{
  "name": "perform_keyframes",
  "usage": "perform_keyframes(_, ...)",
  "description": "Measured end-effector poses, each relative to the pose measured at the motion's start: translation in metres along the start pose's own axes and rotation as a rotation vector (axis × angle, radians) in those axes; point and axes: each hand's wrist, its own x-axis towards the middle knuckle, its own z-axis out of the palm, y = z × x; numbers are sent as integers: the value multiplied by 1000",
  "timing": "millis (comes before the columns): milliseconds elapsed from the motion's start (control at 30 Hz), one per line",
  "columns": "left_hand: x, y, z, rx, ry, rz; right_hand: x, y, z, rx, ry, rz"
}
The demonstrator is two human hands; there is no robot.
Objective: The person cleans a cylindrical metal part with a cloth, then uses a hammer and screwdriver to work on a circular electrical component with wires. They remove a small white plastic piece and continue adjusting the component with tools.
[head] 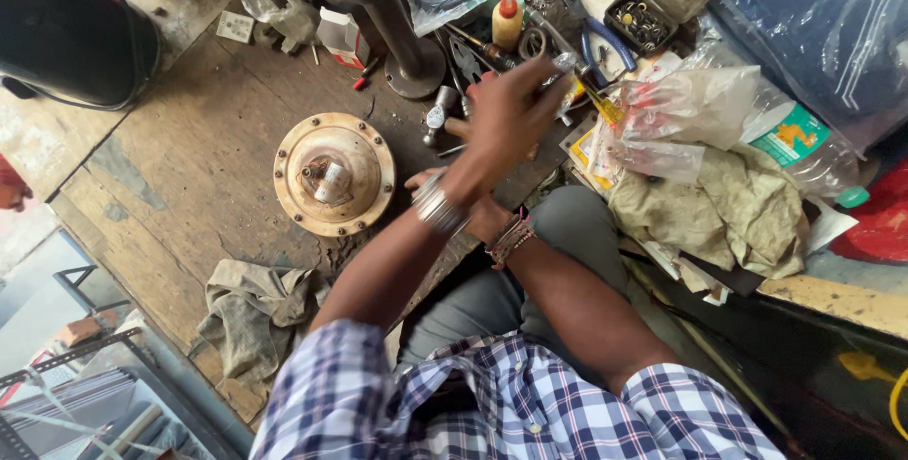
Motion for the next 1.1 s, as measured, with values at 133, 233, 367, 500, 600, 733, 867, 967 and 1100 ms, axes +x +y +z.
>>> perform_keyframes(133, -111, -76, -105, -143, 431, 165, 5, -27, -11, -86, 76, 145)
perform_keyframes(233, -159, -139, -176, 34, 956, -104, 14, -45, -31, -120, 146, -20)
perform_keyframes(367, -190, -202, -208, 344, 826, -241, 13, -69, -68, -181, 287, 51)
perform_keyframes(500, -187, -238, -191, 129, 762, -352, -3, -66, -103, -668, 441, 90)
perform_keyframes(600, -180, -246, -190, 2, 768, -440, -17, -56, -107, -645, 372, 188)
perform_keyframes(733, -185, -243, -179, -255, 732, -434, -23, -38, -94, -786, 228, 284)
perform_keyframes(867, -196, -245, -163, -474, 678, -90, -8, -35, -80, -754, 108, 312)
perform_keyframes(967, -204, -253, -161, -507, 616, -92, -6, -47, -63, -558, 84, 272)
perform_keyframes(1100, -200, -255, -170, -538, 562, -140, 0, -64, -58, -639, 91, 316)
